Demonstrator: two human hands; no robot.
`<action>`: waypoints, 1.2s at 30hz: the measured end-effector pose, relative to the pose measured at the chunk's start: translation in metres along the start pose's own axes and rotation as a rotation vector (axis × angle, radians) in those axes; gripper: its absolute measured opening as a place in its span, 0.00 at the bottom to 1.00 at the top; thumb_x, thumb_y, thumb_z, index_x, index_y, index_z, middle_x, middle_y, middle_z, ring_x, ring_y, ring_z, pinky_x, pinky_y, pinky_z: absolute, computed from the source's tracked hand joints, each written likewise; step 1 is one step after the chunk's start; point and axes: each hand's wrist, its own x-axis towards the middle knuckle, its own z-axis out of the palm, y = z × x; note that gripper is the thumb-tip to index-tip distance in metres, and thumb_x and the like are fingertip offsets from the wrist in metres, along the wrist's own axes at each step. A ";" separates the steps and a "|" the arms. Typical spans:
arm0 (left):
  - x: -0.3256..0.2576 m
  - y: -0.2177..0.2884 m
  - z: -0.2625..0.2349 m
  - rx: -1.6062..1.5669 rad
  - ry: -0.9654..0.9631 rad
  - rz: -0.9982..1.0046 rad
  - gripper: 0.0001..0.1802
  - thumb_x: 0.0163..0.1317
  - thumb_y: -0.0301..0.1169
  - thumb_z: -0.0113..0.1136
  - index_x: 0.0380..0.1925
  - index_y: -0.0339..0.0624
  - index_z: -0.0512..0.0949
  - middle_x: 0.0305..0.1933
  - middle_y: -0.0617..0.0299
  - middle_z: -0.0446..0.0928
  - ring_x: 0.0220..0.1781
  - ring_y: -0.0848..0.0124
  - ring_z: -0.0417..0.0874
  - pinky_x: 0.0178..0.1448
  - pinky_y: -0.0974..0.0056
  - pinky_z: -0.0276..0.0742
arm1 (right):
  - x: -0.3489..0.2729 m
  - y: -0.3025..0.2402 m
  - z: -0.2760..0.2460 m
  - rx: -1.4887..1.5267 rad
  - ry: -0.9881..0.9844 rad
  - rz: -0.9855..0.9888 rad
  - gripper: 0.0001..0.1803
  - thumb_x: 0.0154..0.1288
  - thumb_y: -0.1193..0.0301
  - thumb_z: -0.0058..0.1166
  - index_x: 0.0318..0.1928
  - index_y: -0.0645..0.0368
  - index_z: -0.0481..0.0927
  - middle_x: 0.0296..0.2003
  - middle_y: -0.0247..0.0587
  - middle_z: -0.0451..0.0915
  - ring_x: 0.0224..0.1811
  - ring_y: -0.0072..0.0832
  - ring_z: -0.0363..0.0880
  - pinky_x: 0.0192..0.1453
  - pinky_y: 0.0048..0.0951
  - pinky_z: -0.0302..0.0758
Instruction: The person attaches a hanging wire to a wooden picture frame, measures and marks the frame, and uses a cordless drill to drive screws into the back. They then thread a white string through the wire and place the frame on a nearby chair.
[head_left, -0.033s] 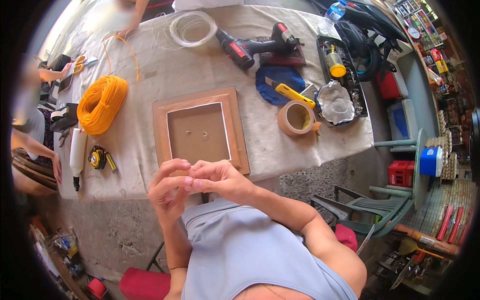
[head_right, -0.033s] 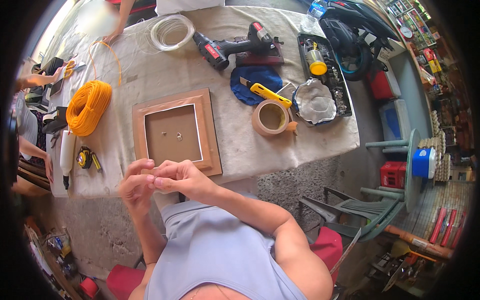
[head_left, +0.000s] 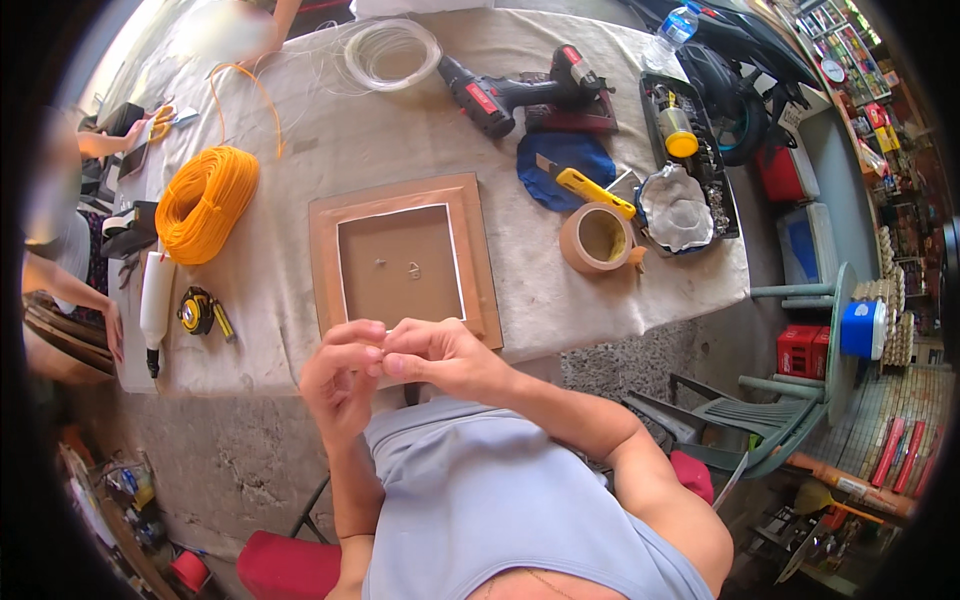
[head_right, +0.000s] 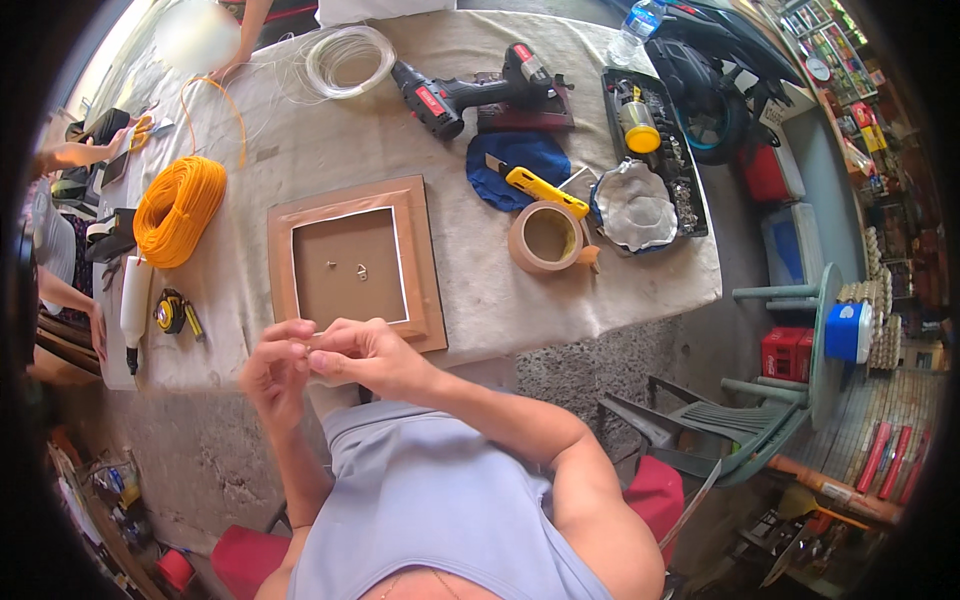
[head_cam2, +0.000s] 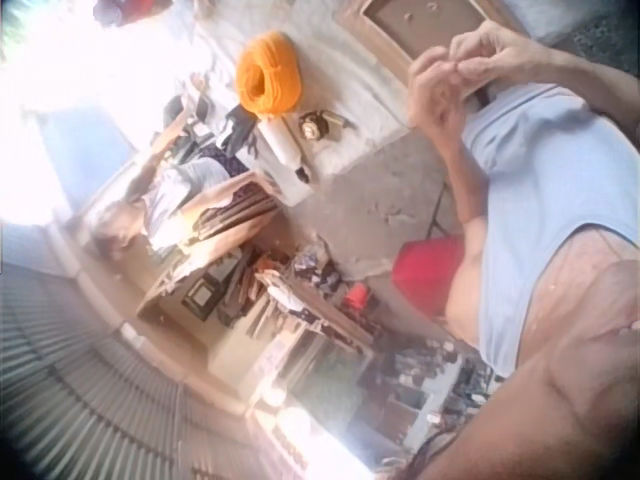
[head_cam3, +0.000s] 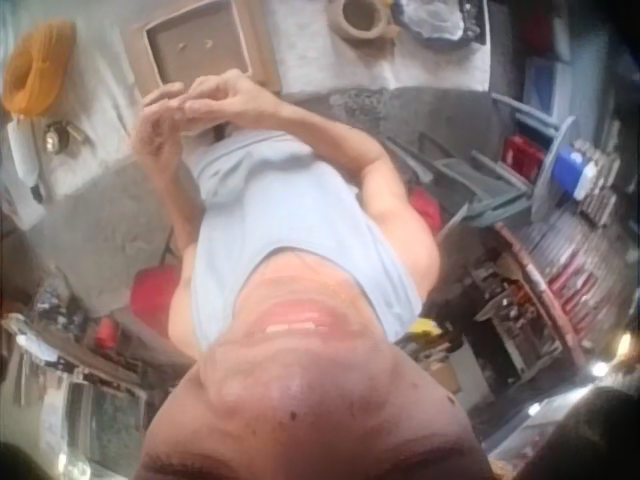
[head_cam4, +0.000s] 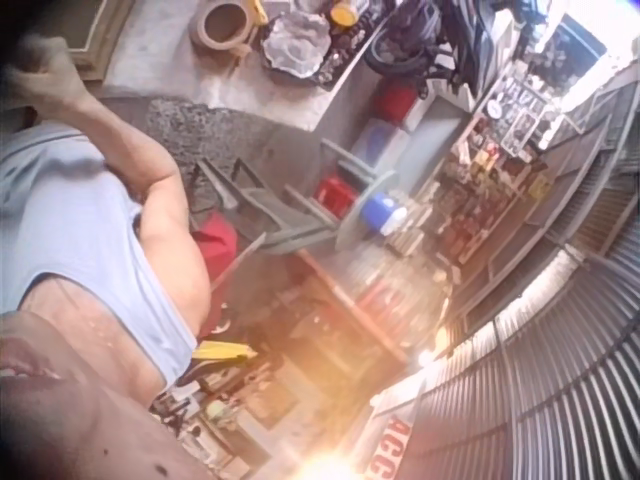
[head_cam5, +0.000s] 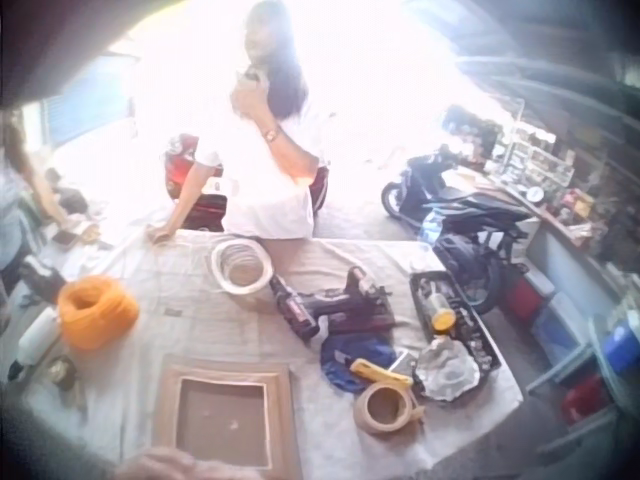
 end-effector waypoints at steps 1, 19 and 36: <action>-0.005 -0.003 0.003 -0.091 0.078 -0.085 0.05 0.58 0.19 0.62 0.35 0.35 0.81 0.43 0.53 0.80 0.46 0.64 0.80 0.51 0.63 0.74 | 0.002 -0.006 -0.007 -0.174 0.017 -0.013 0.11 0.65 0.69 0.60 0.43 0.64 0.83 0.38 0.36 0.80 0.40 0.22 0.78 0.44 0.23 0.73; -0.053 -0.044 -0.013 0.024 0.039 -0.490 0.16 0.56 0.15 0.63 0.46 0.36 0.81 0.37 0.60 0.82 0.42 0.75 0.82 0.48 0.72 0.76 | 0.191 -0.177 -0.279 -2.310 0.232 -0.094 0.30 0.48 0.74 0.60 0.56 0.56 0.71 0.48 0.55 0.78 0.52 0.47 0.78 0.55 0.40 0.75; -0.047 -0.067 0.035 0.675 -0.285 -0.104 0.22 0.53 0.18 0.63 0.49 0.47 0.72 0.31 0.67 0.82 0.29 0.70 0.80 0.38 0.65 0.66 | -0.100 -0.193 -0.092 -0.998 0.497 -0.163 0.30 0.59 0.70 0.63 0.60 0.68 0.69 0.43 0.47 0.80 0.38 0.28 0.81 0.33 0.24 0.75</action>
